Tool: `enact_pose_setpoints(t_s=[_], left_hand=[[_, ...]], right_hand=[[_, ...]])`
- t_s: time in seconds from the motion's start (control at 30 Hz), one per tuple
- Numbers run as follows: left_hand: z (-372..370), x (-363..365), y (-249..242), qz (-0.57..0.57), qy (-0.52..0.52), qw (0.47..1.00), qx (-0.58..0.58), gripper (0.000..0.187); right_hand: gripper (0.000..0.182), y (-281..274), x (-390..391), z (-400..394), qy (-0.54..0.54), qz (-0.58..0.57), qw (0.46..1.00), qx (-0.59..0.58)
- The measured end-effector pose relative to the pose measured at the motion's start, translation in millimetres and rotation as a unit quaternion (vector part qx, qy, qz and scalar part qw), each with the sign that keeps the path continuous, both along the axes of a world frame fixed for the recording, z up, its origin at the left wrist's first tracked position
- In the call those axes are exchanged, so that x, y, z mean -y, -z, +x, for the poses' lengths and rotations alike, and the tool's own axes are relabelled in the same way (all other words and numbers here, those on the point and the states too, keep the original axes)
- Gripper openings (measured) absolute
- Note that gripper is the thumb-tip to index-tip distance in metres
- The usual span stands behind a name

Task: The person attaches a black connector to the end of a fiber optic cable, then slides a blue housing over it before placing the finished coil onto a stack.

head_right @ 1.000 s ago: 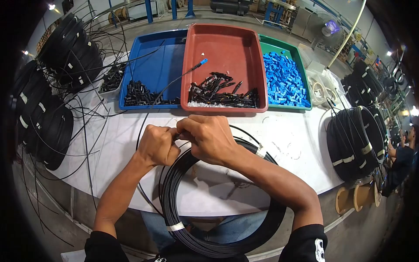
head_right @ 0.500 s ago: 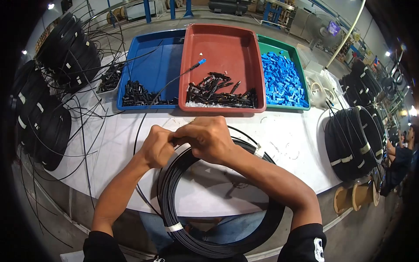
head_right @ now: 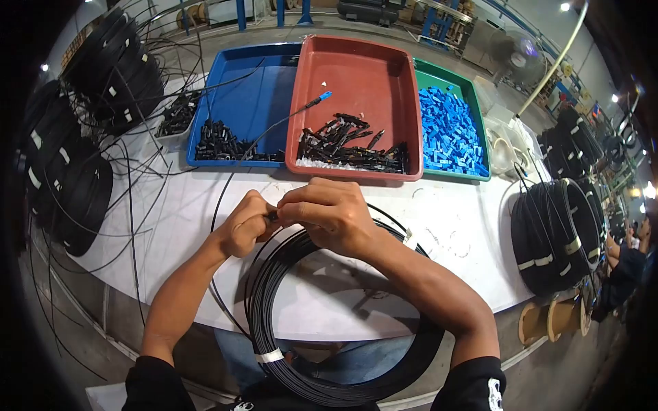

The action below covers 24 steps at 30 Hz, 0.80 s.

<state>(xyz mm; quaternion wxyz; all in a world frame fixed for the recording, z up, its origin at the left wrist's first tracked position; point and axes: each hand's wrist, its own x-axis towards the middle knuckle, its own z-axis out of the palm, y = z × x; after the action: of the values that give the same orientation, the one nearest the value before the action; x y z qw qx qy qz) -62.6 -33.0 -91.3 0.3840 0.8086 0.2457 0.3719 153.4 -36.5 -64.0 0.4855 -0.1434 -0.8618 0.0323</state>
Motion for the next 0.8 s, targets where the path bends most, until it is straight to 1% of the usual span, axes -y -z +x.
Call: enact_pose_setpoints(t_s=[0.03, 0.07, 0.1, 0.17, 0.2, 0.27, 0.3, 0.37, 0.4, 0.43, 0.47, 0.5, 0.53, 0.57, 0.63, 0.67, 0.7, 0.73, 0.77, 0.8], left_hand=[[2.2, 1.3, -1.5, -0.060, 0.024, 0.998, 0.011, 0.025], [3.7, 2.0, -2.1, -0.119, 0.050, 0.991, 0.021, 0.027], [4.4, 4.3, -0.2, -0.120, 0.049, 0.991, 0.023, 0.027], [6.0, 9.8, 3.5, -0.261, -0.003, 0.962, 0.076, 0.029], [6.6, 8.5, 3.6, -0.261, -0.003, 0.962, 0.076, 0.029], [7.4, 4.5, 3.1, -0.147, 0.027, 0.988, 0.027, 0.029], [9.3, 5.4, 1.7, -0.146, 0.028, 0.989, 0.026, 0.029], [15.7, 9.7, -0.9, -0.018, -0.010, 0.999, 0.030, 0.028], [17.9, 7.9, 1.4, 0.032, -0.021, 0.999, 0.024, 0.026], [18.1, 9.2, 1.5, 0.032, -0.021, 0.999, 0.024, 0.026], [18.8, 11.4, 1.1, 0.098, -0.059, 0.993, 0.003, 0.026], [19.6, 13.1, -0.3, 0.164, -0.095, 0.982, -0.019, 0.026], [19.6, 14.5, -4.3, 0.165, -0.094, 0.982, -0.020, 0.026], [18.8, 16.8, -10.7, 0.178, -0.113, 0.975, -0.066, 0.026], [17.5, 19.8, -19.5, 0.202, -0.152, 0.954, -0.159, 0.026], [15.7, 15.8, -20.6, 0.203, -0.152, 0.954, -0.160, 0.026], [12.0, 8.5, -21.9, 0.169, -0.103, 0.970, -0.138, 0.026], [8.5, 3.0, -22.2, 0.134, -0.053, 0.983, -0.114, 0.026], [5.2, 0.2, -21.2, 0.133, -0.053, 0.983, -0.114, 0.026], [2.0, -1.5, -20.0, 0.082, -0.011, 0.993, -0.085, 0.025]], right_hand=[[0.029, 1.0, -3.0, 1.9, -0.005, -0.003, 1.000, 0.004], [0.031, 0.4, -5.0, 3.3, -0.001, 0.022, 1.000, 0.022], [0.033, 0.1, -5.8, 4.2, 0.006, 0.047, 0.998, 0.040], [0.033, -0.1, -5.1, 4.9, 0.009, 0.050, 0.998, 0.046], [0.033, -0.5, -4.9, 4.9, 0.013, 0.055, 0.997, 0.051], [0.034, -1.6, -5.0, 4.9, 0.017, 0.060, 0.996, 0.055], [0.034, -2.1, -4.5, 5.5, 0.012, 0.043, 0.998, 0.048], [0.034, -4.3, -0.5, 5.8, 0.006, 0.025, 0.999, 0.040], [0.030, -8.1, 4.2, 5.4, 0.015, -0.025, 0.999, 0.039], [0.026, -10.6, 8.7, 5.4, 0.023, -0.076, 0.996, 0.038], [0.026, -10.7, 13.0, 4.8, 0.024, -0.076, 0.996, 0.038], [0.023, -10.1, 17.6, 3.1, 0.036, -0.185, 0.982, 0.019], [0.019, -10.0, 20.1, 1.2, 0.046, -0.291, 0.956, -0.001], [0.019, -10.6, 20.3, -1.1, 0.045, -0.289, 0.956, -0.002], [0.016, -11.7, 20.1, -4.5, 0.059, -0.368, 0.928, -0.023], [0.023, -15.1, 19.5, -2.5, 0.071, -0.307, 0.949, 0.009], [0.023, -14.1, 17.1, -1.8, 0.071, -0.307, 0.949, 0.008], [0.024, -10.6, 14.1, -0.8, 0.051, -0.223, 0.974, 0.010], [0.025, -5.3, 11.5, 0.2, 0.031, -0.137, 0.990, 0.012], [0.028, 2.3, 10.1, -1.5, 0.025, -0.113, 0.993, -0.010]])
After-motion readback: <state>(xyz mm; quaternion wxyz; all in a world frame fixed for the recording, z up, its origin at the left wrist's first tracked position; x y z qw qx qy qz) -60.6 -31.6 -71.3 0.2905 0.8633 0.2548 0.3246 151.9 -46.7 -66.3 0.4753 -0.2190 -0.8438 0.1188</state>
